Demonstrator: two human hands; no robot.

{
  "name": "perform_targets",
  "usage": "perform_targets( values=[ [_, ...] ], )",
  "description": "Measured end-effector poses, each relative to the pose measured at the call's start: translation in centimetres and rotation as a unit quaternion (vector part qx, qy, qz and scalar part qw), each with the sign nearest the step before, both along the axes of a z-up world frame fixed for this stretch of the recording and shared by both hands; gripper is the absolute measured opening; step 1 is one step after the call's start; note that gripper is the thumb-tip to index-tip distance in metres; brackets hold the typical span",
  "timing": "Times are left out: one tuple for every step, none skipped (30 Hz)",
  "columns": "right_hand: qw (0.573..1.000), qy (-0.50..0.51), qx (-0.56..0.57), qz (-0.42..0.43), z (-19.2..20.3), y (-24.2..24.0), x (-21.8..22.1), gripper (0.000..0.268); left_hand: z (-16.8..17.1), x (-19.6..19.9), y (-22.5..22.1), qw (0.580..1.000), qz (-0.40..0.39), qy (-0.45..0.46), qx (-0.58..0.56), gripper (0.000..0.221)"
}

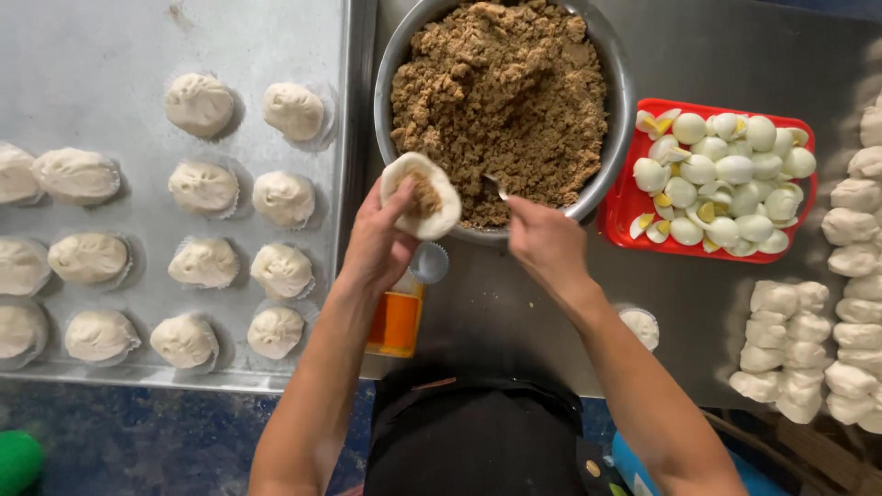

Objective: Assembling and shaping dough buns with meat filling and boiled egg.

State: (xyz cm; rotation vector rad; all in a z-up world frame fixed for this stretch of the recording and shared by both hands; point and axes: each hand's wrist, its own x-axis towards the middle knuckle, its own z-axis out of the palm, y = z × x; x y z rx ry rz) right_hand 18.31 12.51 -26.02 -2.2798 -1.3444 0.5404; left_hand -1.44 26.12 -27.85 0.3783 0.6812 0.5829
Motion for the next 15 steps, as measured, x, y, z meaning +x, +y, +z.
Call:
perform_targets(
  values=[
    [0.997, 0.046, -0.054, -0.003, -0.5, 0.7, 0.1, 0.028, 0.7, -0.4, -0.1, 1.0, 0.004, 0.023, -0.012, 0.034],
    [0.99, 0.093, -0.108, -0.006, -1.1, 1.3, 0.1, 0.028, 1.4, -0.9, -0.2, 0.999, 0.007, 0.045, -0.023, 0.033],
    [0.99, 0.094, -0.109, -0.005, -2.0, 0.9, 0.5, 0.028, 1.3, -1.5, -0.8, 0.999, 0.009, 0.047, -0.024, 0.033],
    [0.981, 0.167, -0.096, -0.021, -2.9, 0.4, 0.7, 0.026, 1.2, -2.3, -1.3, 0.998, 0.007, 0.065, -0.008, 0.033],
    [0.967, 0.238, -0.079, -0.035, -3.9, 0.4, 1.2, 0.025, 1.1, -2.8, -1.5, 0.997, 0.008, 0.082, 0.011, 0.034],
    [0.968, 0.237, -0.077, -0.031, -3.3, 0.1, 1.7, 0.025, 0.7, -3.1, -1.8, 0.996, 0.011, 0.082, 0.013, 0.034],
    [0.954, 0.286, -0.066, -0.05, -2.7, -0.5, 2.2, 0.026, 0.3, -3.3, -2.4, 0.996, 0.001, 0.089, 0.016, 0.034],
    [0.938, 0.335, -0.055, -0.069, -2.1, -1.1, 2.7, 0.027, -0.3, -3.6, -3.1, 0.995, -0.01, 0.096, 0.019, 0.034],
    [0.938, 0.335, -0.057, -0.066, -0.8, -1.5, 2.6, 0.027, -0.4, -3.0, -3.4, 0.995, -0.007, 0.096, 0.018, 0.034],
    [0.939, 0.336, -0.027, -0.063, 0.5, -2.0, 2.4, 0.027, -0.6, -2.3, -3.8, 0.994, -0.022, 0.099, 0.03, 0.034],
    [0.939, 0.339, 0.005, -0.06, 1.8, -2.4, 2.3, 0.028, -0.7, -1.7, -4.1, 0.993, -0.038, 0.103, 0.044, 0.035],
    [0.939, 0.339, 0.005, -0.058, 2.8, -2.6, 1.5, 0.028, -0.7, -0.7, -4.2, 0.993, -0.036, 0.104, 0.043, 0.035],
    [0.956, 0.287, 0.018, -0.064, 3.8, -2.8, 0.7, 0.028, -0.7, 0.4, -4.3, 0.995, -0.048, 0.079, 0.026, 0.035],
    [0.969, 0.233, 0.031, -0.07, 4.8, -3.1, -0.1, 0.029, -0.6, 1.6, -4.4, 0.997, -0.061, 0.054, 0.008, 0.037],
    [0.97, 0.23, 0.034, -0.074, 4.3, -3.4, -1.0, 0.029, -0.1, 2.4, -4.3, 0.997, -0.064, 0.051, 0.01, 0.037]
  ],
)
